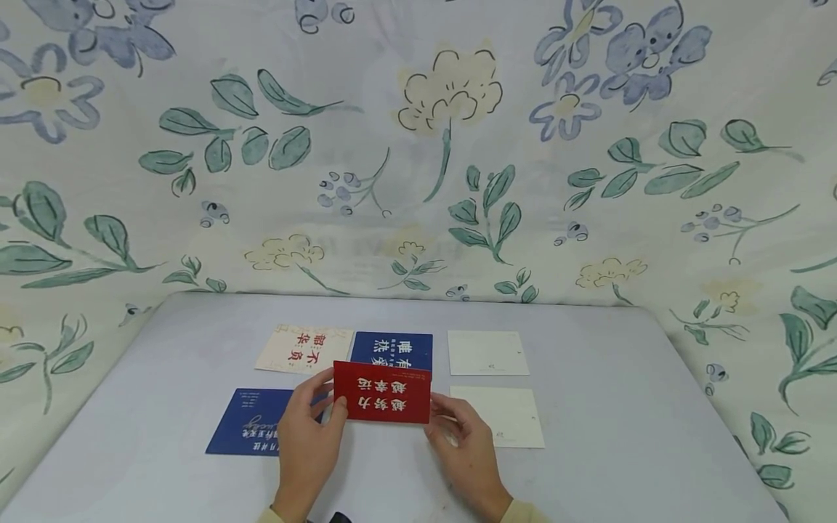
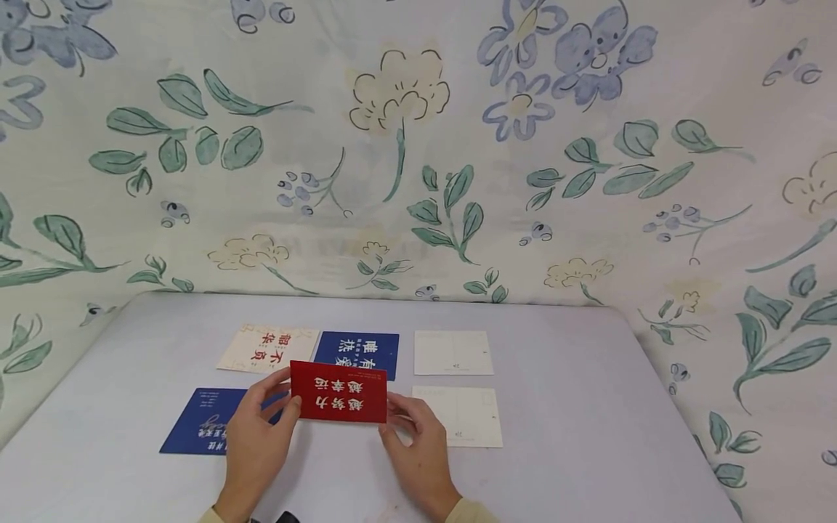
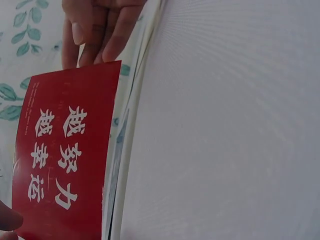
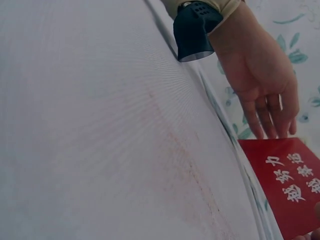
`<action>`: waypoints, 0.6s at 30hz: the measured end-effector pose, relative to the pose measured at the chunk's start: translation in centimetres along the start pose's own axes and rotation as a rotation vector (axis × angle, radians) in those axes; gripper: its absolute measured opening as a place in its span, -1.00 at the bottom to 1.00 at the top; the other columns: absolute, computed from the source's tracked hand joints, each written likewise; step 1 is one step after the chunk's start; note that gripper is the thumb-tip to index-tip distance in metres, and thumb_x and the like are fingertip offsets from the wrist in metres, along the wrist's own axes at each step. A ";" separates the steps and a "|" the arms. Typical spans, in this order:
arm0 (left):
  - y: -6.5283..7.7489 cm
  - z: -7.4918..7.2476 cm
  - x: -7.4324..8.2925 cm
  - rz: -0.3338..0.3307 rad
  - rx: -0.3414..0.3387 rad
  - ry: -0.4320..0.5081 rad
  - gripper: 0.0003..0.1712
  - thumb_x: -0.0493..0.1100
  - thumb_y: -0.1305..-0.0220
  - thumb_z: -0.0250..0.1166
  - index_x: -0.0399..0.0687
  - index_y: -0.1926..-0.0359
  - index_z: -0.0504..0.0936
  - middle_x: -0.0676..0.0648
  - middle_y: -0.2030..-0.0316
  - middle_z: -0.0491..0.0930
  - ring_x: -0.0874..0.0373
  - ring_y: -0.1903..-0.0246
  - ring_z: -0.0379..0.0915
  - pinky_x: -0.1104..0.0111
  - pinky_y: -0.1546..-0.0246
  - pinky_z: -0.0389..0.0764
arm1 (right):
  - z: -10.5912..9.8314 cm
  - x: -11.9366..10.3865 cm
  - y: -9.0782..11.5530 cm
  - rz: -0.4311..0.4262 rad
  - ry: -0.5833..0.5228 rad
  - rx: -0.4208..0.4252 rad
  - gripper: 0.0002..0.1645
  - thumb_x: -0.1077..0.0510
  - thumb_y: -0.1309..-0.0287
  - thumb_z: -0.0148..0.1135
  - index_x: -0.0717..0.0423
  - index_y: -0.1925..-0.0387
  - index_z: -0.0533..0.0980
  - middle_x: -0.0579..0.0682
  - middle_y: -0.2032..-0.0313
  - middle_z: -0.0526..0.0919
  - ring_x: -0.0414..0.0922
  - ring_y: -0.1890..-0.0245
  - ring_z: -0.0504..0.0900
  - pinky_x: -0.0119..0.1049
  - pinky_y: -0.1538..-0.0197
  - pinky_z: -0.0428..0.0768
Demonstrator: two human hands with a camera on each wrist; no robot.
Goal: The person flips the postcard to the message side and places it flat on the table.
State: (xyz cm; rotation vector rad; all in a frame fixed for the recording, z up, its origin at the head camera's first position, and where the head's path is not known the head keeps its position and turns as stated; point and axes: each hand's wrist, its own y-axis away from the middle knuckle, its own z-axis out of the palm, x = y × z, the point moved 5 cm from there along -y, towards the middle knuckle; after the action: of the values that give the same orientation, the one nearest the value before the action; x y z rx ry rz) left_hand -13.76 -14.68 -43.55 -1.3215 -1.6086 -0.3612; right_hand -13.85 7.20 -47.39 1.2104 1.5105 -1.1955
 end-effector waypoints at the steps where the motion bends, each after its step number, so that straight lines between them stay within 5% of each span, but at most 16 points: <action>1: 0.0 0.0 0.0 0.007 0.004 0.000 -0.48 -0.38 -0.07 0.30 -0.20 -0.11 0.45 -0.11 -0.04 0.49 0.04 0.01 0.49 0.23 0.13 0.56 | 0.0 -0.1 0.0 -0.004 -0.006 -0.006 -0.49 0.32 -0.10 0.23 -0.01 -0.11 0.42 -0.13 0.01 0.50 -0.21 0.00 0.51 -0.40 -0.06 0.48; 18: 0.0 -0.2 0.1 0.009 0.019 0.012 -0.44 -0.38 -0.08 0.30 -0.18 -0.15 0.44 -0.10 -0.05 0.48 0.06 0.00 0.48 0.26 0.13 0.54 | 0.1 -0.6 0.1 -0.029 0.013 -0.046 -0.34 0.39 -0.05 0.21 -0.10 -0.18 0.37 -0.18 -0.09 0.44 -0.23 -0.09 0.43 -0.35 -0.14 0.43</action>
State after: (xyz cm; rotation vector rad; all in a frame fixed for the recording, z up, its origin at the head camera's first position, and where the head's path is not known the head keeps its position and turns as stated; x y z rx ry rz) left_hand -13.64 -14.81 -43.37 -1.3098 -1.5917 -0.3464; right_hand -13.68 7.01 -46.81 1.1719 1.5618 -1.1678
